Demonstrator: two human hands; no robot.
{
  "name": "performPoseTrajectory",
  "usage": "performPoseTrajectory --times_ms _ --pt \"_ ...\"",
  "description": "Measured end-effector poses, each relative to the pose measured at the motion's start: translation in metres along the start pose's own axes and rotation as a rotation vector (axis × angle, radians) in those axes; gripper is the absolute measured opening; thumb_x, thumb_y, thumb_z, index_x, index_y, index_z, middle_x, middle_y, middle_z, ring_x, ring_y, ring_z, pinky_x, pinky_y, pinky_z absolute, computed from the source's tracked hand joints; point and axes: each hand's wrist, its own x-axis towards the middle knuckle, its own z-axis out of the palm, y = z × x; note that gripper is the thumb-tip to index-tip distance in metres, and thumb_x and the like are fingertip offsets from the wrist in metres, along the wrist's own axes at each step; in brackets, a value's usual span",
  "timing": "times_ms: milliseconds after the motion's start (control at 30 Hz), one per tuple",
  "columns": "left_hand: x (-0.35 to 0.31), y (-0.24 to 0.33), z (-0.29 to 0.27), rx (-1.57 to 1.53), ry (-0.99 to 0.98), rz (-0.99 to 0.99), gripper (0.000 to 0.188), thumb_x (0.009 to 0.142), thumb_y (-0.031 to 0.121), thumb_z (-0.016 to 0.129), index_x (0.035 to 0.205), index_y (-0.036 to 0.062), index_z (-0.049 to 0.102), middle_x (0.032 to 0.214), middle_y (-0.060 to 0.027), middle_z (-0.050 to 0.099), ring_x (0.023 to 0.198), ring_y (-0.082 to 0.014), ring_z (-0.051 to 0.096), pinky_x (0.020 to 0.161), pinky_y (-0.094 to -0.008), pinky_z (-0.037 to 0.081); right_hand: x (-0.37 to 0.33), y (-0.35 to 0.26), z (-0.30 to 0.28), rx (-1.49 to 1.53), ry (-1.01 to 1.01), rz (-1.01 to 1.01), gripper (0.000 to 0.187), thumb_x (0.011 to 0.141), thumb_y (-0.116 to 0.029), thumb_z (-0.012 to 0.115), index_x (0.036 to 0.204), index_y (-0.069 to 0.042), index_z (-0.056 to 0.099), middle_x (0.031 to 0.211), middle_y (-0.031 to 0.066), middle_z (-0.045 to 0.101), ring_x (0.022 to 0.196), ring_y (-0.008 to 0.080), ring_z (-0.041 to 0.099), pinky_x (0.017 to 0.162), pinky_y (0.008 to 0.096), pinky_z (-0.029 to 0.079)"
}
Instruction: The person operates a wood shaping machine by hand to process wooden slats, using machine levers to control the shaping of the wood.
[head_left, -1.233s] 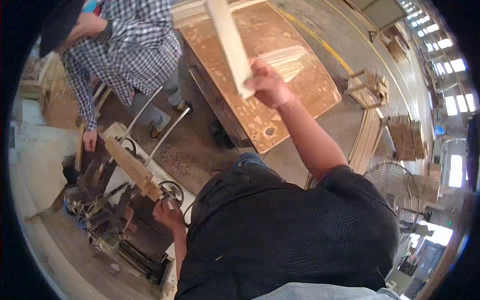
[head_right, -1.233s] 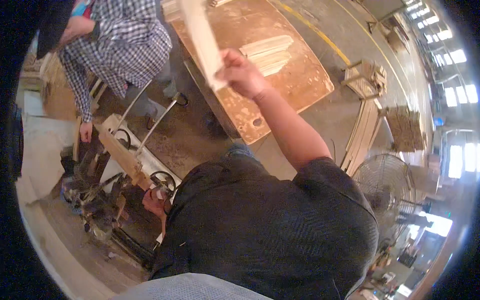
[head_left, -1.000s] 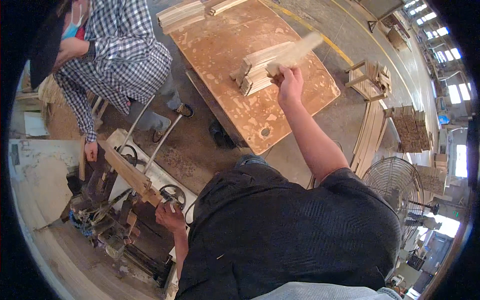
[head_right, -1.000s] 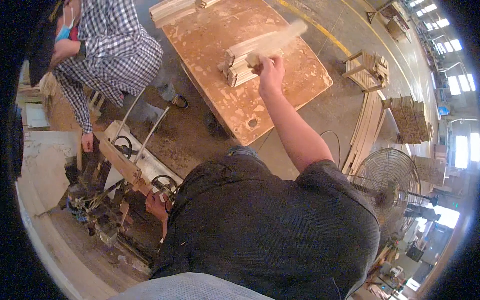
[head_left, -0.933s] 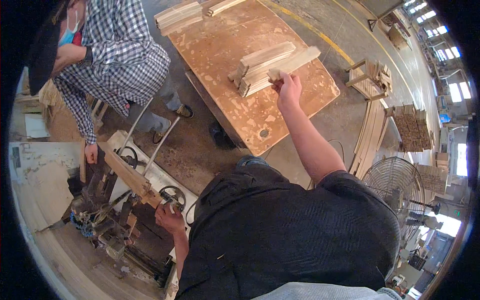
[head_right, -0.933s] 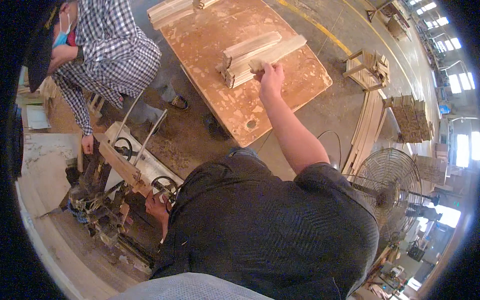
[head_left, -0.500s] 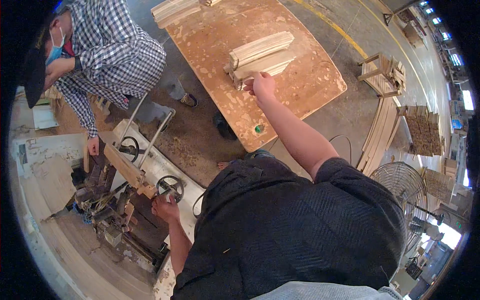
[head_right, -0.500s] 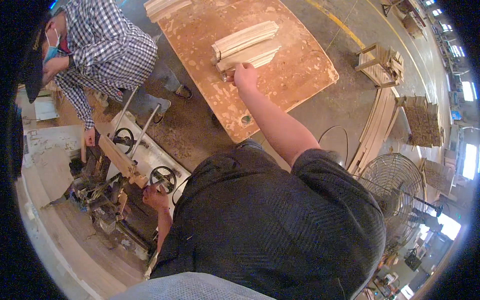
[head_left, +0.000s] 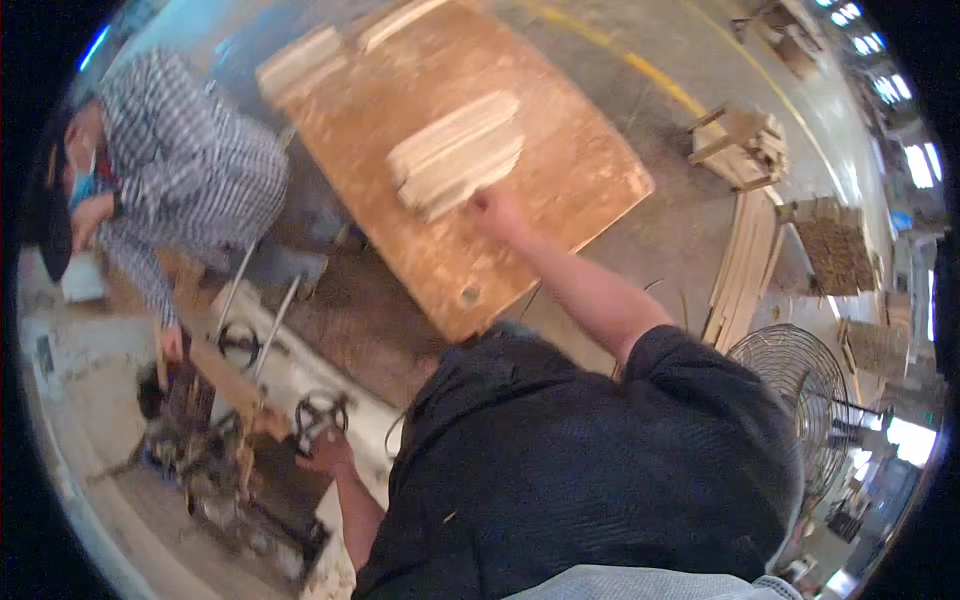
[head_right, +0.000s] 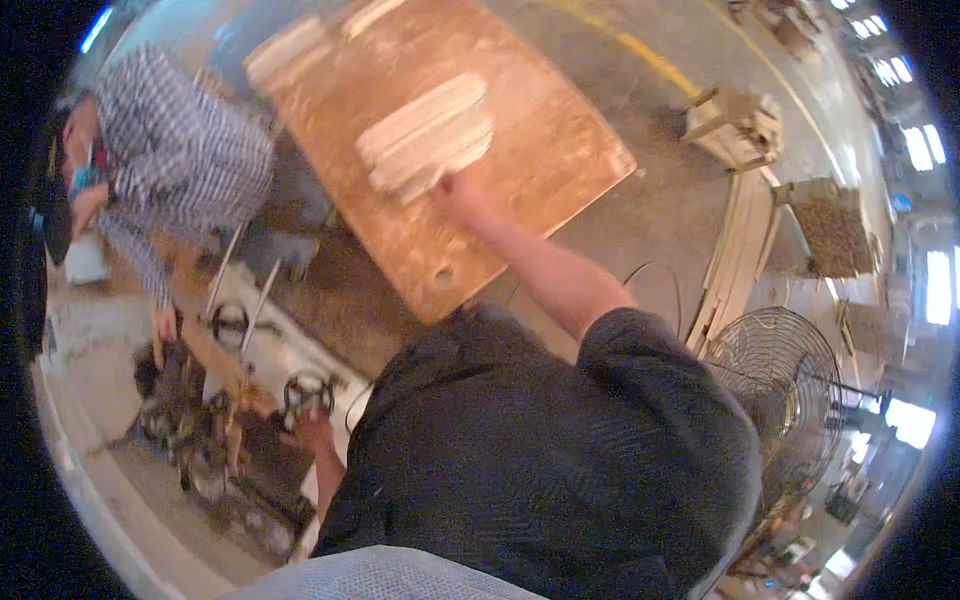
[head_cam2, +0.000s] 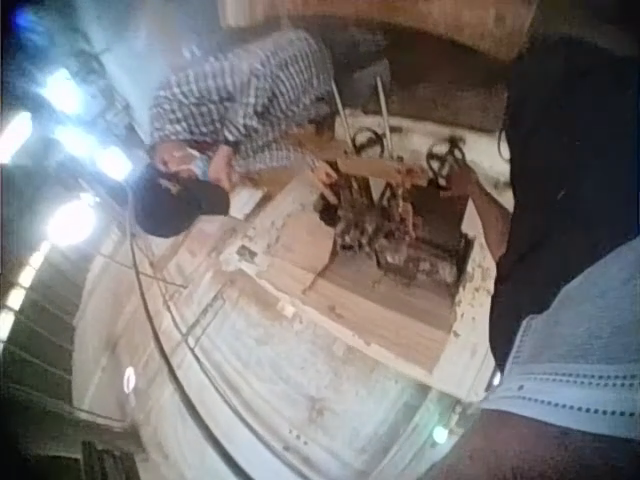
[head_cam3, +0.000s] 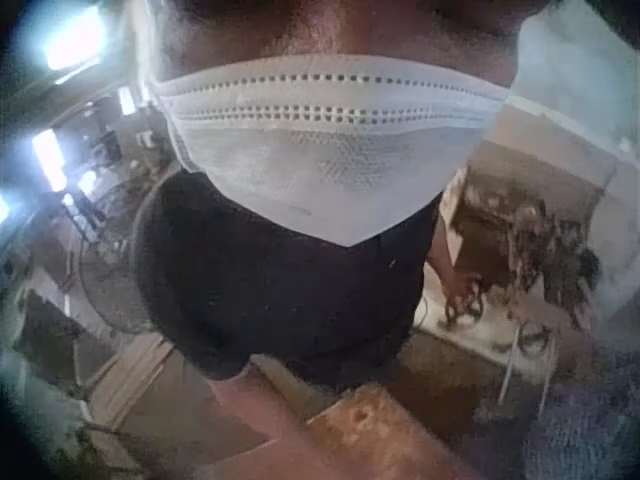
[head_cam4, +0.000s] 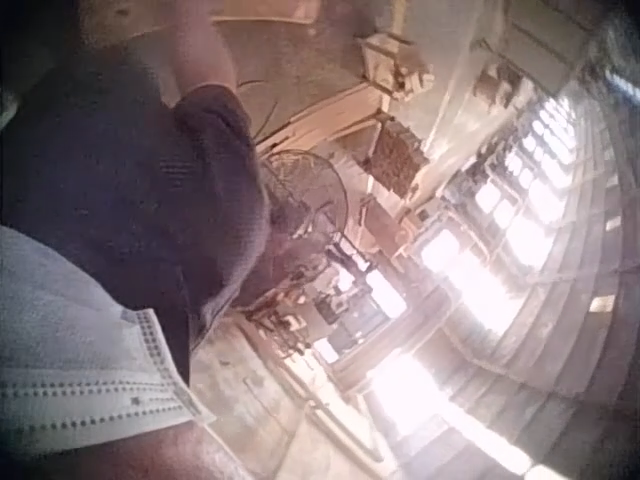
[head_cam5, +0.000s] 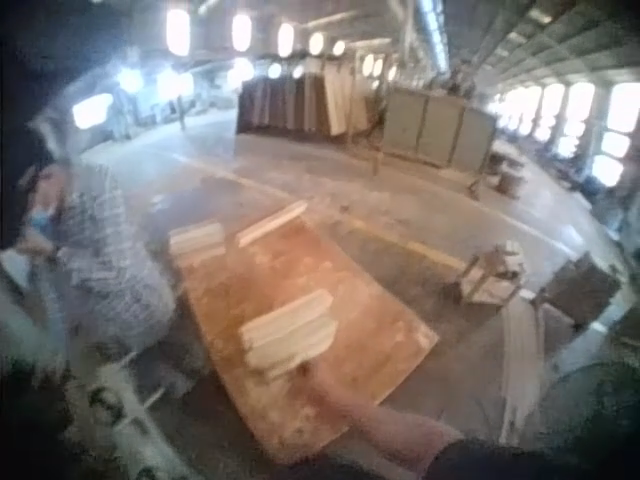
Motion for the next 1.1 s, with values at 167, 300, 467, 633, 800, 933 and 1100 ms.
performPoseTrajectory --times_ms 167,300,467,633,800,933,1100 --pt "-0.009 0.04 0.065 -0.087 -0.245 0.023 0.052 0.081 0.039 0.066 0.109 -0.0042 0.068 0.114 -0.0256 0.064 0.105 -0.0396 0.061 0.091 -0.0445 0.048 -0.061 0.085 0.037 -0.26 -0.389 -0.066 0.037 0.084 -0.036 0.055 0.094 -0.002 0.066 0.092 0.0227 0.067 0.087 0.0364 0.066 0.081 0.048 0.05" --pt "0.061 0.123 0.096 -0.162 -0.313 0.159 0.052 0.081 0.039 0.066 0.109 -0.0038 0.068 0.112 -0.0254 0.065 0.104 -0.0393 0.062 0.089 -0.0445 0.049 -0.075 0.058 0.019 -0.325 -0.357 -0.032 0.032 0.082 -0.033 0.058 0.09 -0.003 0.065 0.088 0.0209 0.068 0.084 0.0387 0.065 0.076 0.0476 0.051" --pt "0.084 0.162 0.095 -0.138 -0.525 0.29 0.051 0.081 0.04 0.066 0.11 -0.0031 0.068 0.111 -0.0253 0.065 0.102 -0.0387 0.063 0.087 -0.0446 0.05 -0.047 0.069 0.005 0.192 -0.521 0.347 0.018 0.086 -0.023 0.058 0.083 -0.006 0.063 0.068 0.0111 0.065 0.06 0.0235 0.068 0.05 0.0362 0.053" --pt "0.089 0.175 0.089 -0.102 -0.747 0.359 0.051 0.081 0.04 0.066 0.111 -0.0023 0.068 0.109 -0.0251 0.066 0.1 -0.0381 0.064 0.084 -0.0447 0.051 -0.03 0.092 0.012 0.385 -0.554 0.416 0.016 0.088 -0.023 0.057 0.083 -0.008 0.061 0.064 0.0071 0.063 0.05 0.0187 0.065 0.041 0.0311 0.05" --pt "0.083 0.158 0.09 -0.254 -0.827 0.089 0.047 0.083 0.039 0.064 0.108 -0.0001 0.069 0.101 -0.0246 0.067 0.094 -0.0371 0.065 0.081 -0.0458 0.051 -0.03 0.095 0.015 0.408 -0.517 0.407 0.018 0.089 -0.024 0.058 0.087 -0.007 0.062 0.064 0.0068 0.062 0.051 0.0197 0.065 0.042 0.0322 0.052" --pt "0.077 0.088 0.093 0.619 -0.65 0.817 0.031 0.089 0.03 0.06 0.096 0.0003 0.068 0.094 -0.0231 0.063 0.094 -0.0345 0.062 0.082 -0.0484 0.05 -0.032 0.091 0.018 0.405 -0.518 0.376 0.019 0.09 -0.025 0.059 0.088 -0.007 0.062 0.064 0.0065 0.062 0.052 0.0194 0.066 0.043 0.0324 0.053" --pt "0.077 0.088 0.097 0.536 -0.587 0.72 0.029 0.09 0.028 0.06 0.095 0.0001 0.067 0.095 -0.0229 0.062 0.096 -0.0345 0.061 0.083 -0.0486 0.049 -0.033 0.092 0.014 0.392 -0.51 0.388 0.019 0.09 -0.025 0.058 0.085 -0.006 0.061 0.065 0.0063 0.063 0.053 0.0192 0.067 0.044 0.0332 0.054"
